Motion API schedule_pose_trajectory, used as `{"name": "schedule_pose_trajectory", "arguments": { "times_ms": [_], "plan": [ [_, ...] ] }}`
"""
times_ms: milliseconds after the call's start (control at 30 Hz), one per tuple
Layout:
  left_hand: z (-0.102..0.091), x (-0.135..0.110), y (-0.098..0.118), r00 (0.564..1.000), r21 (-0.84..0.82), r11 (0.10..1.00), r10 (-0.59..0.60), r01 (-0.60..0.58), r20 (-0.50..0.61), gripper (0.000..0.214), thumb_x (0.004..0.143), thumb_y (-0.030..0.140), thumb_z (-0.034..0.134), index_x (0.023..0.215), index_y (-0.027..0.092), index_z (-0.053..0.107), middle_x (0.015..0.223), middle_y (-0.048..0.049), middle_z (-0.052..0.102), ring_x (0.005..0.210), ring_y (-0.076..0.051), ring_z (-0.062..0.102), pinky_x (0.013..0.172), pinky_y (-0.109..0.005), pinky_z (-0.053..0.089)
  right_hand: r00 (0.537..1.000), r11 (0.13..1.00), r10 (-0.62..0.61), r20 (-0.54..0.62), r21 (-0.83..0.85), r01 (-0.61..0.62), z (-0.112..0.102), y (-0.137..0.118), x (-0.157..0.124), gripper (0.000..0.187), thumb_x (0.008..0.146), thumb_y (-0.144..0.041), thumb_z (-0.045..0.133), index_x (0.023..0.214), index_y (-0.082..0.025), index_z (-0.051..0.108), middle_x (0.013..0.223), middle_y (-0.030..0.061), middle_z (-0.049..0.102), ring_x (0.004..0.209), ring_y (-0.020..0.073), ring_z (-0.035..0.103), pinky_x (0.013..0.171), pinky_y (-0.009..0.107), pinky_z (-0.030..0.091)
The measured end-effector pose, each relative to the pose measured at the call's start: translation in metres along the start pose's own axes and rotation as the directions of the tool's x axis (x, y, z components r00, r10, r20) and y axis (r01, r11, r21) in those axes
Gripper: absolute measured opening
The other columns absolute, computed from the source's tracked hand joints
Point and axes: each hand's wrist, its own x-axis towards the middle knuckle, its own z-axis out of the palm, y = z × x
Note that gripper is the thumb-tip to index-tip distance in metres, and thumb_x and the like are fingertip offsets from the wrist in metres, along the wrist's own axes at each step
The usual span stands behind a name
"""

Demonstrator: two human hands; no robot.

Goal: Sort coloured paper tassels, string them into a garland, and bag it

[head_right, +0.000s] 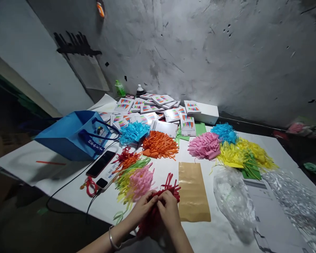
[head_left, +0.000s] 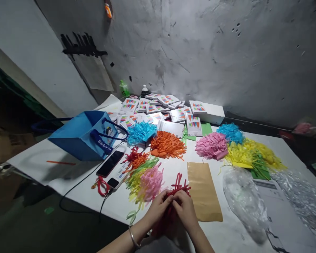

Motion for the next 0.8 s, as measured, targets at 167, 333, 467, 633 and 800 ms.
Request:
{"name": "schedule_pose_trajectory", "arguments": {
  "times_ms": [167, 333, 467, 633, 800],
  "plan": [
    [-0.002, 0.003, 0.001, 0.999, 0.033, 0.999, -0.012, 0.011, 0.05, 0.042, 0.082, 0.058, 0.056, 0.088, 0.017, 0.061, 0.084, -0.0029, 0.063, 0.08, -0.019, 0.055, 0.074, -0.028, 0.043, 0.998, 0.993, 0.051, 0.032, 0.1, -0.054, -0.009, 0.01, 0.006, 0.015, 0.073, -0.028, 0.066, 0.061, -0.018, 0.067, 0.069, 0.0018, 0.064, 0.067, 0.0159, 0.06, 0.063, 0.025, 0.046],
    [-0.003, 0.005, 0.004, 0.997, 0.102, 0.995, -0.023, 0.016, 0.072, 0.039, 0.084, 0.055, 0.054, 0.094, 0.018, 0.062, 0.091, -0.0037, 0.066, 0.086, -0.02, 0.057, 0.079, -0.029, 0.044, 0.997, 0.988, 0.073, 0.034, 0.136, -0.077, -0.017, 0.011, 0.008, 0.025, 0.076, -0.04, 0.066, 0.066, -0.017, 0.07, 0.069, 0.0026, 0.067, 0.067, 0.0167, 0.061, 0.064, 0.026, 0.048],
    [-0.005, 0.007, 0.006, 0.996, 0.175, 0.984, 0.006, -0.022, 0.092, 0.031, 0.085, 0.045, 0.054, 0.094, 0.017, 0.064, 0.094, -0.0051, 0.068, 0.088, -0.021, 0.058, 0.082, -0.031, 0.045, 0.997, 0.995, 0.063, -0.033, 0.077, -0.06, -0.021, 0.006, 0.005, 0.023, 0.081, -0.038, 0.061, 0.071, -0.018, 0.067, 0.074, 0.0037, 0.065, 0.072, 0.018, 0.059, 0.068, 0.028, 0.046],
    [-0.004, 0.006, 0.009, 0.995, 0.32, 0.942, 0.083, -0.097, 0.06, 0.022, 0.086, 0.026, 0.048, 0.098, 0.019, 0.065, 0.1, -0.0062, 0.069, 0.092, -0.022, 0.06, 0.086, -0.032, 0.045, 0.99, 0.991, -0.059, -0.126, -0.124, 0.044, -0.016, -0.004, 0.0, 0.014, 0.087, -0.031, 0.054, 0.086, -0.02, 0.062, 0.089, 0.0062, 0.061, 0.085, 0.0212, 0.056, 0.08, 0.033, 0.044],
    [-0.003, 0.004, 0.008, 0.98, 0.462, 0.865, 0.158, -0.195, 0.117, 0.023, 0.089, 0.02, 0.044, 0.099, 0.02, 0.065, 0.099, -0.0069, 0.07, 0.092, -0.021, 0.061, 0.085, -0.033, 0.046, 0.993, 0.944, -0.114, -0.043, -0.317, 0.095, -0.009, -0.001, 0.0, 0.025, 0.087, -0.023, 0.047, 0.105, -0.022, 0.065, 0.104, 0.0087, 0.062, 0.093, 0.0238, 0.057, 0.087, 0.037, 0.042]
  ]
}}
